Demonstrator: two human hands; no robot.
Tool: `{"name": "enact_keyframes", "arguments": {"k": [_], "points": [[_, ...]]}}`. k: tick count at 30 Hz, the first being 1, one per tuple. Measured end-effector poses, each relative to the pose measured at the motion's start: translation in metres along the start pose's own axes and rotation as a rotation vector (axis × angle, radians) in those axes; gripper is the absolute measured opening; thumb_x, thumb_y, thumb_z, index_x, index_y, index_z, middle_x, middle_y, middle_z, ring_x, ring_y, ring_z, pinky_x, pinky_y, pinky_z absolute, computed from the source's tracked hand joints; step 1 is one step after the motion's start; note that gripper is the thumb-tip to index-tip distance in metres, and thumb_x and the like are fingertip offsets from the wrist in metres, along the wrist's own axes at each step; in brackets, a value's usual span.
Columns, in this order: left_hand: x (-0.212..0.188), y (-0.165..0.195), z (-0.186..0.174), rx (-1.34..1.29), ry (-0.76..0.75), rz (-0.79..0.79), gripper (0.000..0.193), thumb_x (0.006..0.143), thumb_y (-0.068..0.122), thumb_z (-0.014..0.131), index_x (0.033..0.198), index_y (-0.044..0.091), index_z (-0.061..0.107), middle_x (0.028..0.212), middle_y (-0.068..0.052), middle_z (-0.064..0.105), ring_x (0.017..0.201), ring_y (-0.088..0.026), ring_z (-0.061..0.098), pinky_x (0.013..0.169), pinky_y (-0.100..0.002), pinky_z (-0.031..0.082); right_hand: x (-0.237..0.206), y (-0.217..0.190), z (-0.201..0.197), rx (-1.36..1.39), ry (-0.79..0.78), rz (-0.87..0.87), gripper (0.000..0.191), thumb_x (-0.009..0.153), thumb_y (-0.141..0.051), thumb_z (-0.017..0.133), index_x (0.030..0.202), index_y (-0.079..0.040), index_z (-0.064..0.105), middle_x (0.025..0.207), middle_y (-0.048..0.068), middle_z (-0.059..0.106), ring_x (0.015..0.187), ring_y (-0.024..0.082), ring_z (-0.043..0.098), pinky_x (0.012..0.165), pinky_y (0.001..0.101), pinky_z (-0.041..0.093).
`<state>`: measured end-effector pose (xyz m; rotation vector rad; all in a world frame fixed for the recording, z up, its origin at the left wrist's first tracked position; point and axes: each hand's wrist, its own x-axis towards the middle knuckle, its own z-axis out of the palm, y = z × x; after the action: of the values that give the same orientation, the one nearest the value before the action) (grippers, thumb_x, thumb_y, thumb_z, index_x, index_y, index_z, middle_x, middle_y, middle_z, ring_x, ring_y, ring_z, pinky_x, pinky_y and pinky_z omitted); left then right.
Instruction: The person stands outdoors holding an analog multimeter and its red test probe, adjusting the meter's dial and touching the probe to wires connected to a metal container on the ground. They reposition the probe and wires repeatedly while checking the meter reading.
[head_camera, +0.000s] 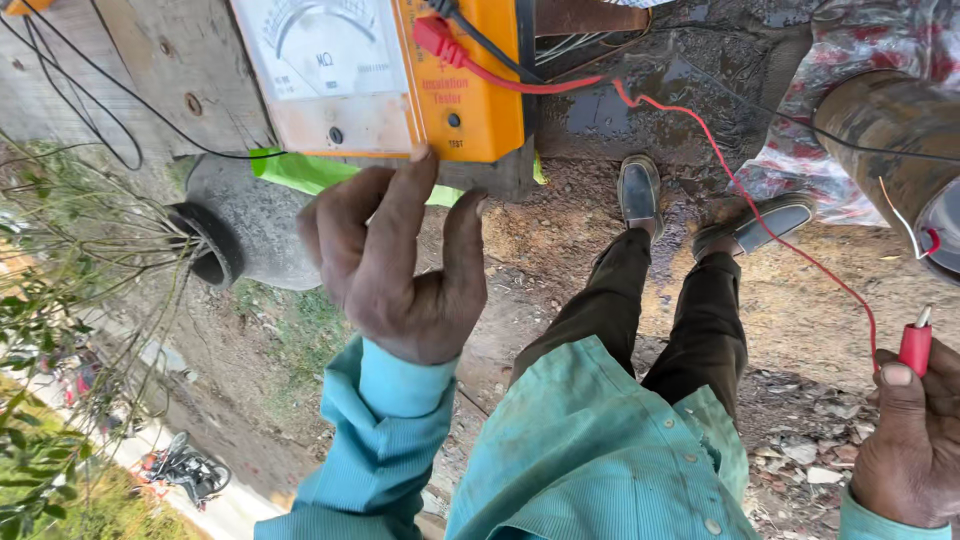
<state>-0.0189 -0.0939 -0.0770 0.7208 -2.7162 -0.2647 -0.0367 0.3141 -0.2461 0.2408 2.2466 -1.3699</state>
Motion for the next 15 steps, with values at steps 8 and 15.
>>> {"name": "enact_keyframes", "arguments": {"k": [8, 15], "points": [[0.009, -0.006, 0.009, -0.002, 0.034, 0.002, 0.037, 0.091, 0.013, 0.093, 0.123, 0.011, 0.075, 0.097, -0.002, 0.062, 0.096, -0.024, 0.056, 0.086, -0.037, 0.048, 0.003, -0.017, -0.002, 0.029, 0.085, 0.023, 0.025, 0.119, -0.010, 0.064, 0.138, 0.005, 0.057, 0.120, 0.012, 0.069, 0.102, 0.010, 0.063, 0.090, 0.0195, 0.049], [-0.014, -0.022, 0.008, 0.042, -0.021, 0.050, 0.032, 0.099, 0.013, 0.090, 0.126, 0.010, 0.074, 0.104, -0.004, 0.063, 0.102, -0.022, 0.058, 0.090, -0.035, 0.049, 0.027, -0.028, -0.030, -0.024, 0.223, -0.150, 0.022, 0.103, -0.002, 0.074, 0.121, 0.005, 0.067, 0.116, 0.010, 0.070, 0.104, 0.013, 0.068, 0.096, 0.0258, 0.057]]}}
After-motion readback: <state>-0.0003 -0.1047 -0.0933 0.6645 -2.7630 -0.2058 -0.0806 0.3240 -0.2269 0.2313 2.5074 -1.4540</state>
